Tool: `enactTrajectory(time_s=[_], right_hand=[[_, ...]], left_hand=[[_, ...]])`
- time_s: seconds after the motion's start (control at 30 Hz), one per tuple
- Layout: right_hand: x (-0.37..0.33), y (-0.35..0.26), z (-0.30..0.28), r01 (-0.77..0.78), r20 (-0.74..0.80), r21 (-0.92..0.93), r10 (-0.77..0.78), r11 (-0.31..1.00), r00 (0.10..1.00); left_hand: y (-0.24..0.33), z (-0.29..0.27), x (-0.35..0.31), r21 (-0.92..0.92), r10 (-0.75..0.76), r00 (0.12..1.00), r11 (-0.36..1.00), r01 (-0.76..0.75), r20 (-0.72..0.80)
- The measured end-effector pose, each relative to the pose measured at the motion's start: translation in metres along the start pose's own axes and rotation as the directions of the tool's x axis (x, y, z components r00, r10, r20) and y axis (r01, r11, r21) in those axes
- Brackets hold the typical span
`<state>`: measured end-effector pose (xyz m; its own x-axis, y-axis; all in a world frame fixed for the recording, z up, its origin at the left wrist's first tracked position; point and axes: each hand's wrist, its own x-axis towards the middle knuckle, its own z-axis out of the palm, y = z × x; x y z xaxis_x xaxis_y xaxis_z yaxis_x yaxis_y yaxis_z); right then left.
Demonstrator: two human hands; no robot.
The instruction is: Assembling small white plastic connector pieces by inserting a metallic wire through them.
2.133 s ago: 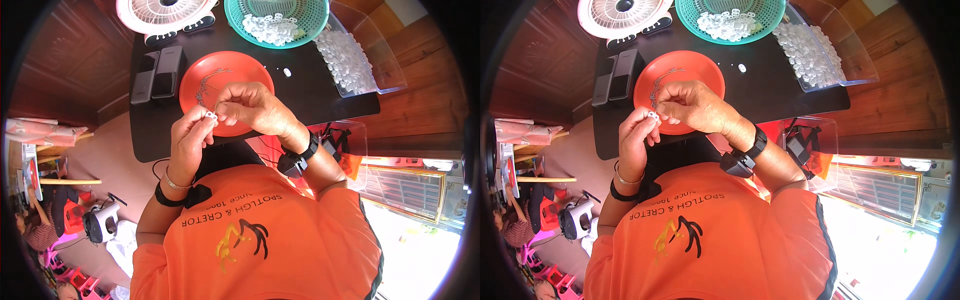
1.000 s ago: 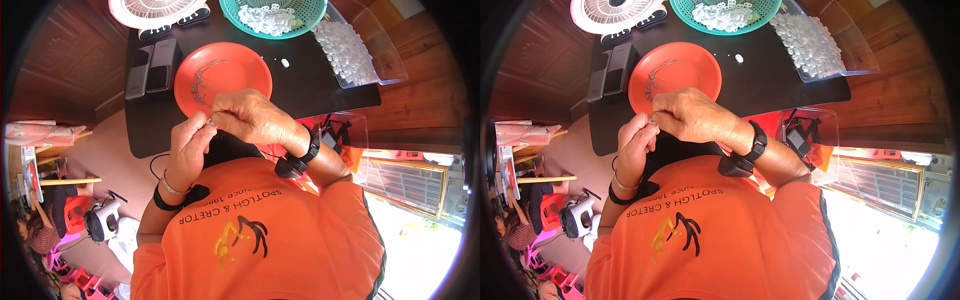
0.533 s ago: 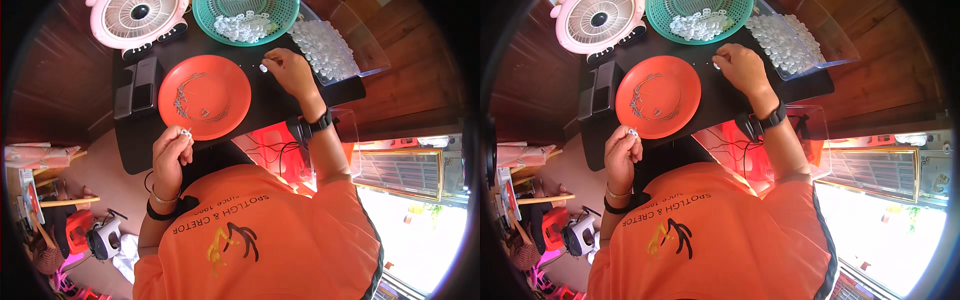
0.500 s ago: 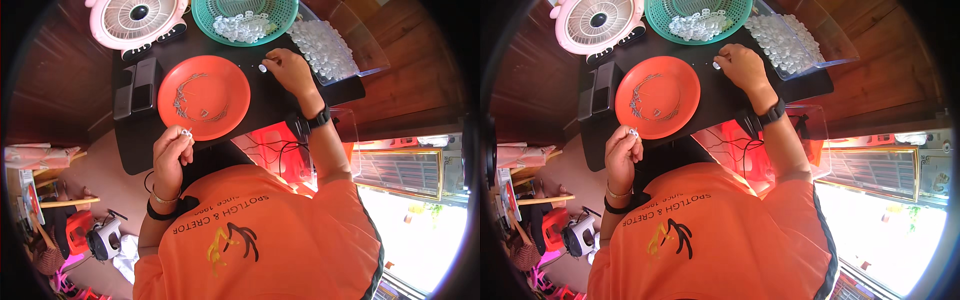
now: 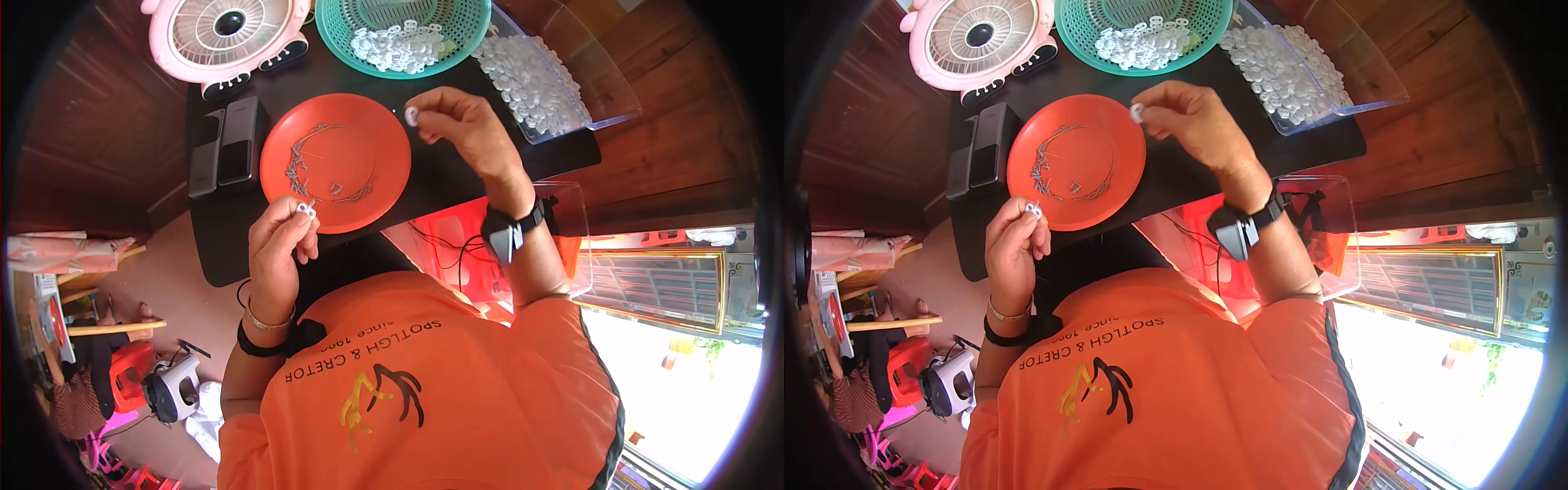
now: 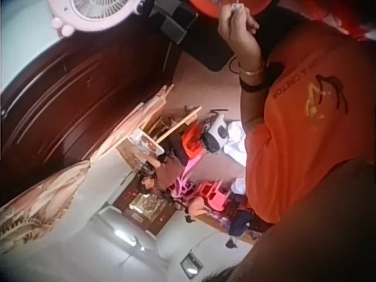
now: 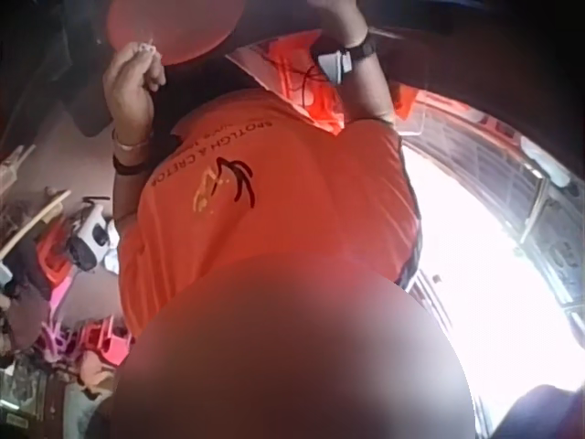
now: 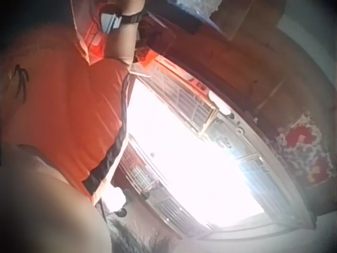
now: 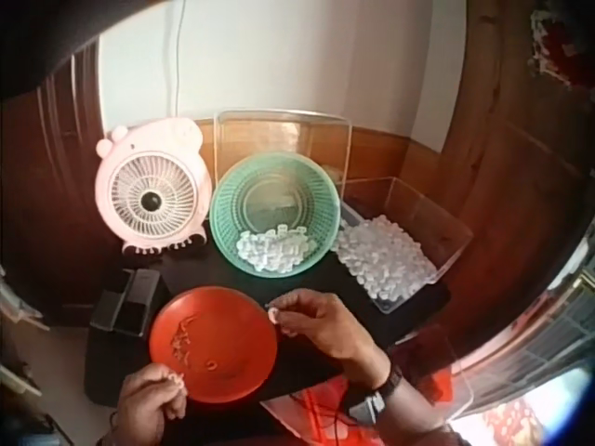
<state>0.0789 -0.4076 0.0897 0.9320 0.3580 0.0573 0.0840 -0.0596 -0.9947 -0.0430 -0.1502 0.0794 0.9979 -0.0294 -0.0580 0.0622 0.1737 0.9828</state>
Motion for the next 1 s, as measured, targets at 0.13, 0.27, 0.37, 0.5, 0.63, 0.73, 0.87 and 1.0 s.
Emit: enactTrajectory(time_s=[0.13, 0.27, 0.37, 0.5, 0.63, 0.73, 0.87, 1.0], right_hand=[[-0.017, -0.011, 0.041, -0.135, 0.181, 0.345, 0.076, 0.929, 0.981], [-0.020, -0.011, 0.067, -0.216, 0.267, 0.474, 0.094, 0.854, 0.959], [-0.021, -0.013, 0.080, -0.245, 0.295, 0.483, 0.108, 0.840, 0.950], [-0.023, -0.017, 0.092, -0.271, 0.315, 0.471, 0.127, 0.840, 0.941], [-0.022, -0.005, 0.104, -0.121, 0.274, 0.468, -0.013, 0.875, 0.962], [-0.026, 0.001, 0.113, -0.050, 0.232, 0.448, -0.062, 0.893, 0.971], [-0.030, 0.002, 0.113, -0.025, 0.202, 0.362, -0.052, 0.932, 0.978], [-0.027, 0.000, 0.108, 0.008, 0.197, 0.297, -0.069, 0.955, 0.978]], left_hand=[[0.006, 0.008, 0.007, 0.006, 0.055, 0.998, 0.998, -0.055, -0.009], [0.009, 0.014, 0.005, 0.059, 0.057, 0.998, 0.997, -0.055, -0.019], [0.004, 0.012, 0.003, 0.023, 0.041, 0.999, 0.999, -0.040, -0.029], [0.003, 0.009, -0.002, -0.013, 0.045, 0.998, 0.999, -0.045, -0.042], [0.000, 0.009, -0.005, 0.000, 0.081, 0.996, 0.997, -0.081, 0.034], [-0.001, 0.006, -0.004, -0.015, 0.089, 0.994, 0.996, -0.089, 0.055], [-0.004, 0.002, -0.003, -0.178, 0.145, 0.989, 0.974, -0.143, 0.000], [-0.003, 0.006, -0.003, -0.173, 0.124, 0.992, 0.976, -0.129, -0.034]])
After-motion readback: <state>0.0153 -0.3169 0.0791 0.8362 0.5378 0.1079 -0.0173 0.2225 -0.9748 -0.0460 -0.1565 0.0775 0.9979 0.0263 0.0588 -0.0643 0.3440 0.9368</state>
